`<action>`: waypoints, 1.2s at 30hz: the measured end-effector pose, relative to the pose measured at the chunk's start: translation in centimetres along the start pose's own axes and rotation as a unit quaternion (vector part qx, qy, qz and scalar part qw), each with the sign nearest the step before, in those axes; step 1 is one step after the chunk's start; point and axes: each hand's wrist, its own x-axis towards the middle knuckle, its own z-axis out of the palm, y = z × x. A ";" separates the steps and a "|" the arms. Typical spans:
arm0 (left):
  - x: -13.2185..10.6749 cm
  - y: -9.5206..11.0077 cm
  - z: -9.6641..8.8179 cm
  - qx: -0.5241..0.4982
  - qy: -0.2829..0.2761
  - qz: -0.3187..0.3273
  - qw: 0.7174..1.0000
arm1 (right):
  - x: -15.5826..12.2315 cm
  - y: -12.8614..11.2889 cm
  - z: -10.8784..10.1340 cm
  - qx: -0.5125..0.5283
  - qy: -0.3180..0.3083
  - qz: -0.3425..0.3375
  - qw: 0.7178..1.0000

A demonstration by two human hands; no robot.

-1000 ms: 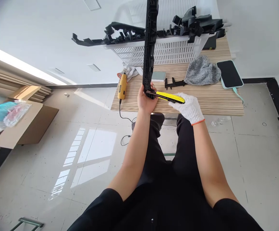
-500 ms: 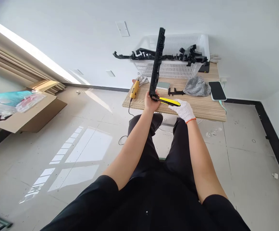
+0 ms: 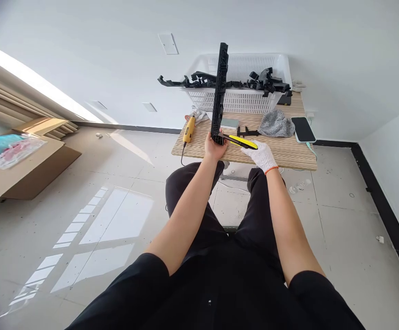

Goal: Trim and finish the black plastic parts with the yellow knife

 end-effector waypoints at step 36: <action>-0.8 0.0 -0.1 -0.032 -0.007 -0.008 0.999 | 0.0 -2.5 -0.7 0.117 -0.055 0.163 0.978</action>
